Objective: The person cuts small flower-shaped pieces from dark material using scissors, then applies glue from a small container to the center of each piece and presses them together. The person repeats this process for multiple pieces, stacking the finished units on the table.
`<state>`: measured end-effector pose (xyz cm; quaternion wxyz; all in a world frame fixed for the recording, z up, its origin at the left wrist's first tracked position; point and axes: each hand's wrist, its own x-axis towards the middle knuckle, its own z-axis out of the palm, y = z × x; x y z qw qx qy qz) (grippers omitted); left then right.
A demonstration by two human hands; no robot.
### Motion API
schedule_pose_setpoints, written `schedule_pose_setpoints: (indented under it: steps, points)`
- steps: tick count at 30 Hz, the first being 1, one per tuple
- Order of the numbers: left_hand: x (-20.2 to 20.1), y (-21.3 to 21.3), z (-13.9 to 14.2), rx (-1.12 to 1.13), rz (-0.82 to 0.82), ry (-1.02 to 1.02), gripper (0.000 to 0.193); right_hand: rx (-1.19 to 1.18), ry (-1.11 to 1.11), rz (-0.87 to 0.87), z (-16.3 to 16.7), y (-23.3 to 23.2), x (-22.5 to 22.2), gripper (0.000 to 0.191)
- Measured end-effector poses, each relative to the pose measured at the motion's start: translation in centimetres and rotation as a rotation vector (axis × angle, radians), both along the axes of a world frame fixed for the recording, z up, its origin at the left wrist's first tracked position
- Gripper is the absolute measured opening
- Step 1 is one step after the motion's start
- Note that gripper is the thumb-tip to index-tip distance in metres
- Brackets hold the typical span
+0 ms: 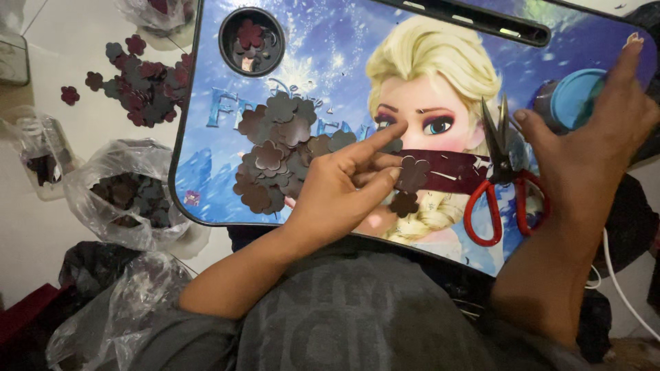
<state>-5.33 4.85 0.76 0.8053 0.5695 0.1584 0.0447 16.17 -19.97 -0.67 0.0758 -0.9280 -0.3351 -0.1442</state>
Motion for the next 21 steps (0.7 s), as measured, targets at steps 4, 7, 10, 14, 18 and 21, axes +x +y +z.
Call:
schedule_pose_setpoints:
  steps: [4,7,10,14,18,21]
  points:
    - [0.0,0.1,-0.2,-0.002,-0.011,0.02,0.056,0.021,0.083,-0.092,-1.0,0.0,1.0,0.122]
    - [0.3,0.4,-0.5,0.198,-0.035,0.06,0.055,0.169,0.179,-0.084,-1.0,0.1,1.0,0.112]
    - [1.1,0.7,-0.7,0.786,-0.016,0.002,0.057,0.393,0.314,0.042,0.1,1.1,-0.4,0.103]
    - [3.0,0.8,-0.6,0.972,0.02,-0.276,0.079,0.538,0.675,0.161,2.3,4.9,-3.4,0.118]
    - [5.5,1.9,-1.0,1.027,0.0,-0.413,0.1,0.524,0.782,0.327,3.7,8.7,-5.4,0.124]
    - [7.0,3.5,-1.8,1.018,-0.073,-0.4,0.1,0.514,0.727,0.428,3.9,10.1,-5.6,0.119]
